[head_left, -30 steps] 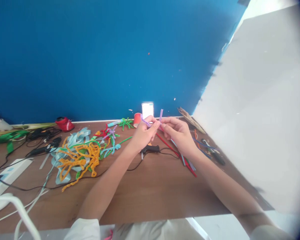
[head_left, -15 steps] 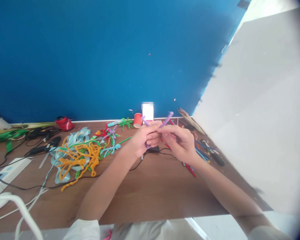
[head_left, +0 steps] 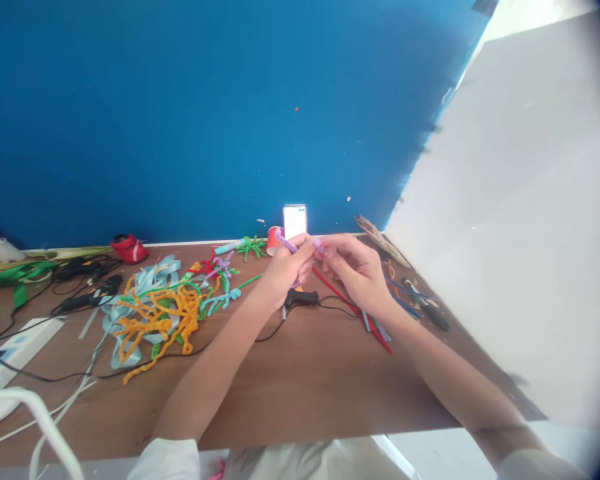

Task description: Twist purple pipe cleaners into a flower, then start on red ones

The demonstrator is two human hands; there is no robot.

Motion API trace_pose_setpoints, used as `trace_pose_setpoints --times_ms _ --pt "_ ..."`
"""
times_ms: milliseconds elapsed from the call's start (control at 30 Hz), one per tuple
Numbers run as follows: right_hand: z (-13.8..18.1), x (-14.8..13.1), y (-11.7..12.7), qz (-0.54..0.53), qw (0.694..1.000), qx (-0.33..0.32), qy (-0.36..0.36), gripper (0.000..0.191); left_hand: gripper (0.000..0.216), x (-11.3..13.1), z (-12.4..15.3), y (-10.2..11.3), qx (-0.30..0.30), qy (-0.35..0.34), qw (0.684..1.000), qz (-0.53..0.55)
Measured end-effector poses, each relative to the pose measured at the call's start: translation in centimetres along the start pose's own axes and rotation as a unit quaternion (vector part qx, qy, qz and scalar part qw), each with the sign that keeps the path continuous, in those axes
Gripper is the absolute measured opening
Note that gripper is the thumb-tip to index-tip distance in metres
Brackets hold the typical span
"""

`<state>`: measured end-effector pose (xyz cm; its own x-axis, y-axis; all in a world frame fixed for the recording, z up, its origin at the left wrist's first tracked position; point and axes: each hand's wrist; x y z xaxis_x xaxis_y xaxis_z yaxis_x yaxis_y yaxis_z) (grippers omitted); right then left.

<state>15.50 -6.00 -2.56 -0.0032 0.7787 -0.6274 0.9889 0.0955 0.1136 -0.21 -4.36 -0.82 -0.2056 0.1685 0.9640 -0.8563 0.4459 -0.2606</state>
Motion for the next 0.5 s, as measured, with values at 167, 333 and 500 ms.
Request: trace_pose_setpoints --times_ms 167,333,500 --pt "0.0 0.3 0.4 0.044 0.996 -0.024 0.074 0.026 0.032 0.3 0.1 0.4 -0.046 0.052 0.997 0.042" --pt "-0.6 -0.3 1.3 0.143 0.979 -0.064 0.134 0.029 0.034 -0.4 -0.2 0.1 -0.036 0.053 0.998 0.004" --pt "-1.0 -0.3 1.8 0.079 0.992 -0.097 0.017 0.018 0.032 -1.2 -0.8 0.0 0.034 -0.013 0.996 -0.076"
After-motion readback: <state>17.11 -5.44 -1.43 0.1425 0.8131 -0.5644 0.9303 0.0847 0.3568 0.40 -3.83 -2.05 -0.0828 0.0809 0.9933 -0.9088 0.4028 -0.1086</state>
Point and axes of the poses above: each hand's wrist, its own z-axis away from the middle knuckle, its own y-axis out of the back of the hand, x = y × z, and after that the axes turned 13 degrees about y, right-handed
